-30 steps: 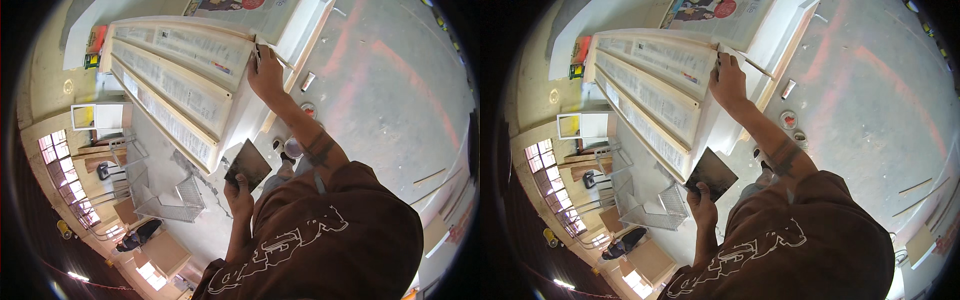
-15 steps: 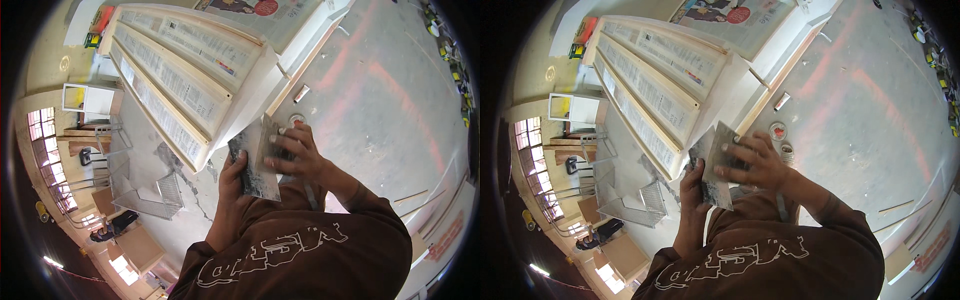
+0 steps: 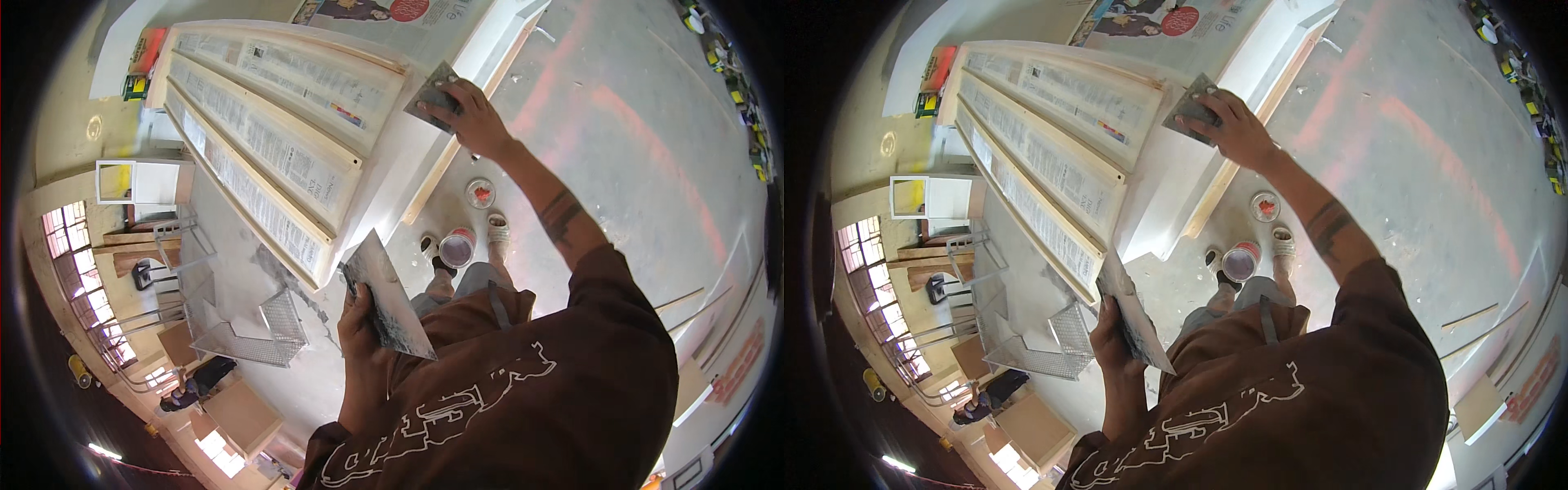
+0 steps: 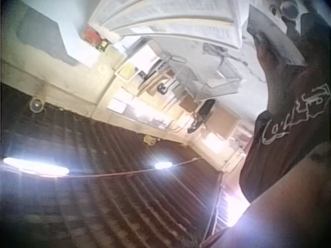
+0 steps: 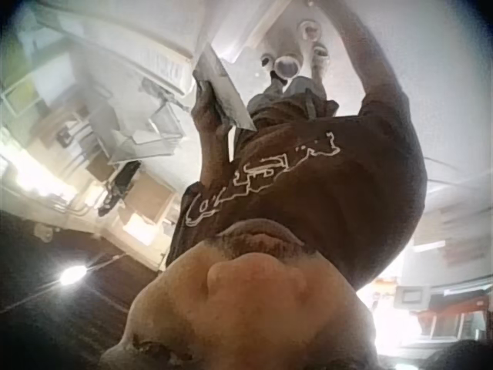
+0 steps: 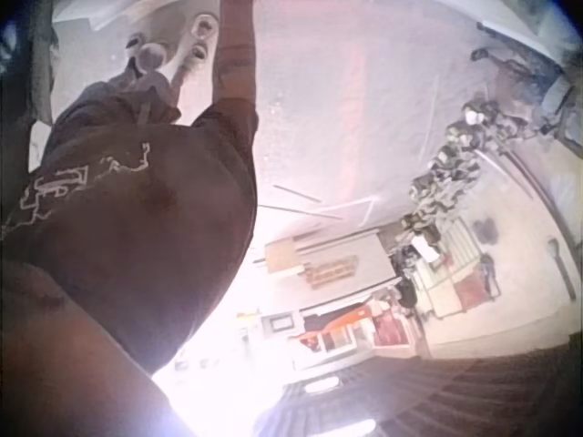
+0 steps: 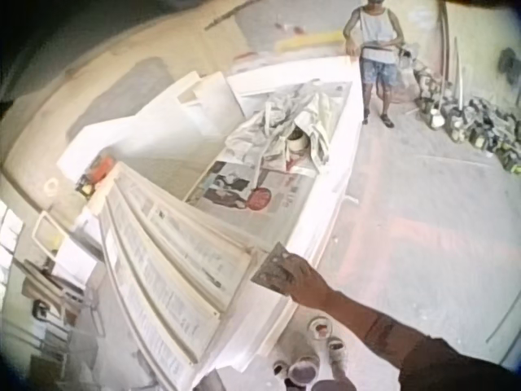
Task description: Applying putty to furniture seams and sanding them smooth.
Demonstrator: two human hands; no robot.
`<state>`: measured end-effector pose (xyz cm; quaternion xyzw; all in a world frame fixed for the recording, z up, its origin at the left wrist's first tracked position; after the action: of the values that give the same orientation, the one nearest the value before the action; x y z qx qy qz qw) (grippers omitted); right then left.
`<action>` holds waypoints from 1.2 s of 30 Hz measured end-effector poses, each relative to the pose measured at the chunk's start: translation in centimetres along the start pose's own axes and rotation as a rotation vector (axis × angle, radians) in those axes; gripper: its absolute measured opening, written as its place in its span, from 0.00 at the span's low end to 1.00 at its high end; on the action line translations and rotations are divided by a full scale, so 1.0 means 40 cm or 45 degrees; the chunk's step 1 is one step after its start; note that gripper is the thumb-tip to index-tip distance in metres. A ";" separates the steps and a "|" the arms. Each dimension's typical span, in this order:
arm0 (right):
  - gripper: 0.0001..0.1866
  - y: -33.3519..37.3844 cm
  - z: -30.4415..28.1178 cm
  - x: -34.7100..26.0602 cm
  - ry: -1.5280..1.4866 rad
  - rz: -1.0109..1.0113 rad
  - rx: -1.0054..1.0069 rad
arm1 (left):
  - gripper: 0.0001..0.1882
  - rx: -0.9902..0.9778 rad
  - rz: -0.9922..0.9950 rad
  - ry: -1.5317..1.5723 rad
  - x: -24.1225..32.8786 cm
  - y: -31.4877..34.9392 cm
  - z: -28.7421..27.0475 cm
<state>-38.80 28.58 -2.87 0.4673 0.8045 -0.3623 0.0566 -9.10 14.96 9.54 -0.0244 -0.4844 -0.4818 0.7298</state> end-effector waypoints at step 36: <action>0.24 0.313 -0.574 -0.319 -0.578 -0.185 0.197 | 0.21 -0.960 0.221 -0.486 -0.116 -0.134 0.022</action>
<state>-16.10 37.87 12.75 0.3178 0.7726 -0.5216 0.1736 -13.92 15.68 4.31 -0.4186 -0.3972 -0.5487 0.6049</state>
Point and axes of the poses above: each hand's wrist, its own y-axis away from the middle knuckle, its own z-axis out of the palm, x = y × z, the point moved 7 cm from there along -y, towards the middle knuckle, and after that the axes turned 14 degrees about z, right-handed, at the moved point
